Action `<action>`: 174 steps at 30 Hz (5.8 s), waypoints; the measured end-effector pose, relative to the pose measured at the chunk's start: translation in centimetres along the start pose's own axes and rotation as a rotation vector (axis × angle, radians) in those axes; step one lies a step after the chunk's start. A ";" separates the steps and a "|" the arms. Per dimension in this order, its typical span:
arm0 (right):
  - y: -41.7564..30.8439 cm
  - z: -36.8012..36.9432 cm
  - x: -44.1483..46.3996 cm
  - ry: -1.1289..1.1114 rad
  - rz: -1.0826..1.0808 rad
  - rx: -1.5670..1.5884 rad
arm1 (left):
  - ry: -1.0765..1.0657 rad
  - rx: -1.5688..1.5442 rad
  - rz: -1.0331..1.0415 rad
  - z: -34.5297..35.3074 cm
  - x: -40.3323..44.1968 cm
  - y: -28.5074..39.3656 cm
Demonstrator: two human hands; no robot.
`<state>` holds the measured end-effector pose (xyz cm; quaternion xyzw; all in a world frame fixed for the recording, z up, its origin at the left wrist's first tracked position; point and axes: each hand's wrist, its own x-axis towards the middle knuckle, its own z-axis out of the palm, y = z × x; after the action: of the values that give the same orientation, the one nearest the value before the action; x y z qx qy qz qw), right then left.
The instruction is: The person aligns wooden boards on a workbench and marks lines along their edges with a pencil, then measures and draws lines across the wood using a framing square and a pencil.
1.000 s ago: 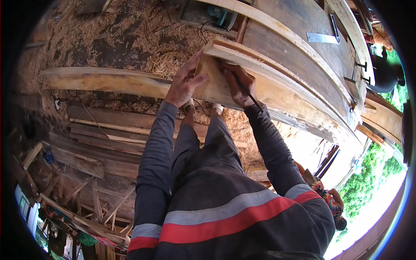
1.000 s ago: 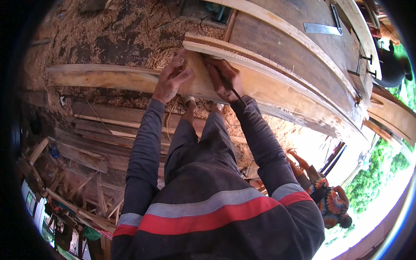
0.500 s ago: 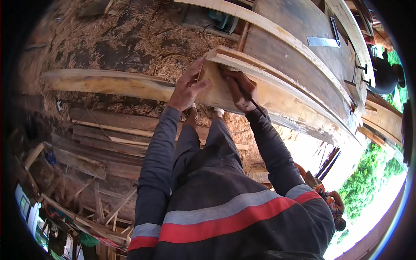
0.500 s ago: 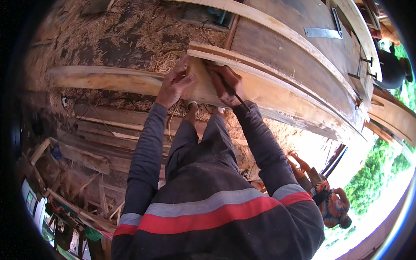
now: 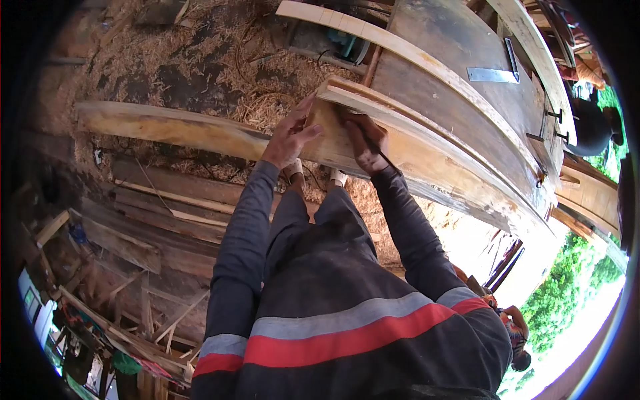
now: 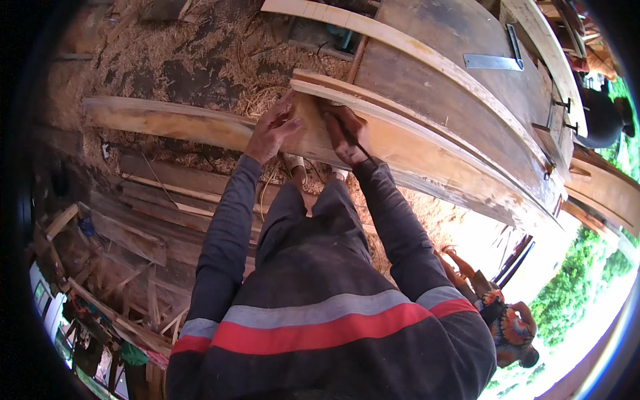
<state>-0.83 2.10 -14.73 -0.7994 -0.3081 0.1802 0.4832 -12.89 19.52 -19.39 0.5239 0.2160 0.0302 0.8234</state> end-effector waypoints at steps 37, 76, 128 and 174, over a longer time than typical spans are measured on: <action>18.9 -67.3 -13.7 0.120 0.183 -0.847 | -0.344 1.497 0.288 33.1 15.6 11.4; 19.6 -59.5 -21.3 0.070 0.521 -0.721 | -0.252 1.402 0.542 32.6 20.4 3.3; 41.7 -74.1 -63.5 0.910 1.293 -0.163 | 0.326 1.111 0.374 58.9 41.6 -3.1; 43.1 -79.9 -59.4 1.213 0.058 0.052 | -0.122 1.149 0.794 80.6 10.8 6.8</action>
<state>15.43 -105.18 -15.94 -0.7556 0.0486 -0.2872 0.5867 29.25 -42.92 11.89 0.9162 -0.0567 0.1803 0.3533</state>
